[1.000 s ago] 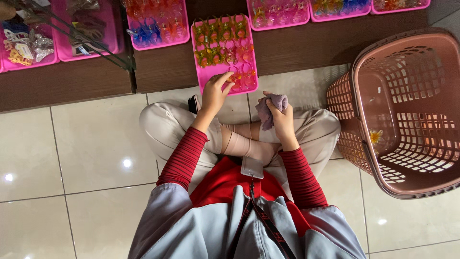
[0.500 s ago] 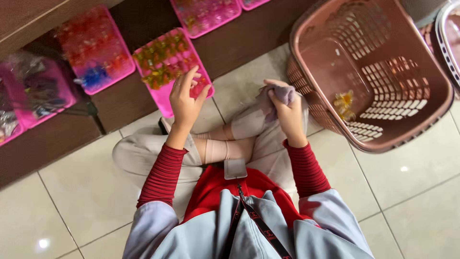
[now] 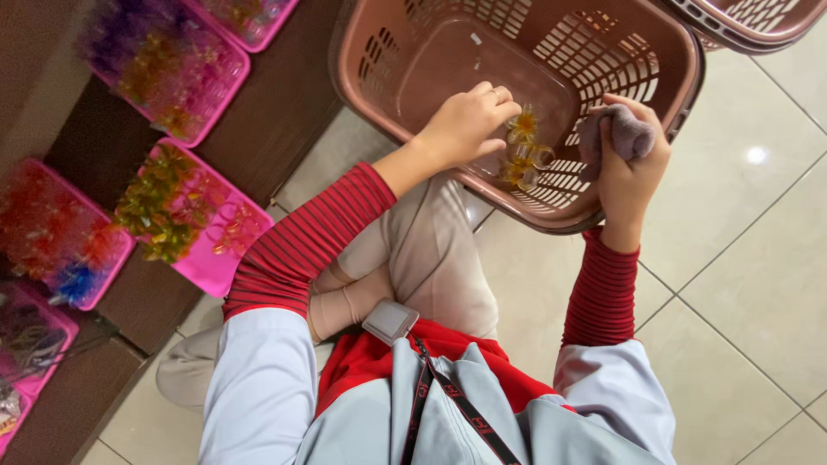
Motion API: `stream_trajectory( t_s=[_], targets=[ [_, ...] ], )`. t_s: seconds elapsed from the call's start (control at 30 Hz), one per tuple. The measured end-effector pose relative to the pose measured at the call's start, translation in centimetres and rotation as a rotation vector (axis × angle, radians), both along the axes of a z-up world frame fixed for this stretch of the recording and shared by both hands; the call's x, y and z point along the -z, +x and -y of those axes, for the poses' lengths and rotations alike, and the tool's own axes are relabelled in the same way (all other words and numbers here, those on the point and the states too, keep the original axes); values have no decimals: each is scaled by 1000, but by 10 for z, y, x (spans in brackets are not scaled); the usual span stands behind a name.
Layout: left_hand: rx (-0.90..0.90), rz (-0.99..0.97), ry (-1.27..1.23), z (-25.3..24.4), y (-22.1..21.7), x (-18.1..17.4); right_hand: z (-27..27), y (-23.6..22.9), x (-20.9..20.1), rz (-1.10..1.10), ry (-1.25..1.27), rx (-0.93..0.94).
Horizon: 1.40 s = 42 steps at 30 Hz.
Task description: The person sits on the floor and wipes small, colorful plastic flower decorations with a cloth. They pick up each decoration from a brown basket, wipe it, and place it into a pink tray. The person handles the items one at a time throughout the video.
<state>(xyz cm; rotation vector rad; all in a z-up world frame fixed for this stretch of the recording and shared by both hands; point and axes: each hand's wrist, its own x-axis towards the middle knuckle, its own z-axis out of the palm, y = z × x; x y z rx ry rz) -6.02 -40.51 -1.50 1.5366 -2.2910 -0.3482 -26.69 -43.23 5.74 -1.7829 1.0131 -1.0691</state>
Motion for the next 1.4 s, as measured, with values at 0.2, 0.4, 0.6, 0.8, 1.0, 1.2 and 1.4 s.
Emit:
stream_trajectory(
  t_s=[0.2,0.4,0.6,0.8,1.0,1.2,1.4],
  targets=[
    [294,295,-17,59,-40,75,8,-2,8,-12,23,110],
    [159,285,85,62,-96,157,19,-7,23,90,-32,139],
    [149,284,153,70,-119,226,22,-10,27,114,-45,100],
    [185,198,207,80,-96,150,22,-10,25,107,-81,97],
    [-16,-175,438,58,-34,31,16,-9,25,77,-92,205],
    [-304,-788,505,-20,17,-63,-12,16,1,278,-21,193],
    [-492,-1398,385,-114,38,-80,-88,96,-60,317,-463,130]
  ],
)
